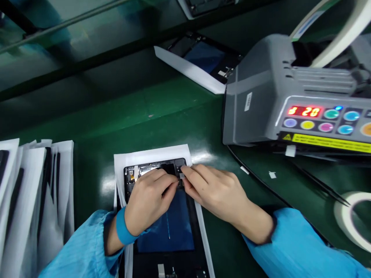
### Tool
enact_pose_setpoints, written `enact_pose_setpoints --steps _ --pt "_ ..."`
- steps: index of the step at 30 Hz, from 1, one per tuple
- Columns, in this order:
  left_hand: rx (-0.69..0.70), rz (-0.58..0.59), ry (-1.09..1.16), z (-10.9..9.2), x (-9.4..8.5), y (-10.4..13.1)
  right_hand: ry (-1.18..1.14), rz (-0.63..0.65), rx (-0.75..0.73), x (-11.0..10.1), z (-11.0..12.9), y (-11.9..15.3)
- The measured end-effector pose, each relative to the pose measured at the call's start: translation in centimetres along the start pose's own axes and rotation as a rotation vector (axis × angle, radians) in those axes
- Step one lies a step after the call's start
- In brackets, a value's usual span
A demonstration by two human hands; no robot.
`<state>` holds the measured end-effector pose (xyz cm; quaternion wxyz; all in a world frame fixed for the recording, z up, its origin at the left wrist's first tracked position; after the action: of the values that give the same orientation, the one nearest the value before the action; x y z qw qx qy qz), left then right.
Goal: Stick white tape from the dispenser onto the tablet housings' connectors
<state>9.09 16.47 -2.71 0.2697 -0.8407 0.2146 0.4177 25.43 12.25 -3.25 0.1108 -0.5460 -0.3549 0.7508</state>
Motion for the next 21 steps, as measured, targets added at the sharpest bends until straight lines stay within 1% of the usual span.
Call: enact_pose_setpoints --steps 8,17,21 --pt "0.033 -0.005 -0.024 0.02 0.05 0.17 -0.027 0.011 0.005 0.05 0.05 0.29" --pt "0.03 -0.003 -0.033 -0.02 0.05 0.07 -0.005 0.024 -0.009 0.23 -0.06 0.03" --pt "0.007 0.01 -0.031 0.07 0.02 0.08 -0.037 0.063 -0.023 0.19 -0.02 -0.4"
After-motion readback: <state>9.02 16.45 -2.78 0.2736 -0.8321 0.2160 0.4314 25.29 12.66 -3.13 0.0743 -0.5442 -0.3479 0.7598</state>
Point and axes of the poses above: each hand's wrist, its own y-axis away from the middle knuckle, its own x-axis out of the palm, z = x × y, the point moved 2 cm from there along -y, towards the middle knuckle, and after that the axes turned 15 degrees about -z, right-handed, at the moved point
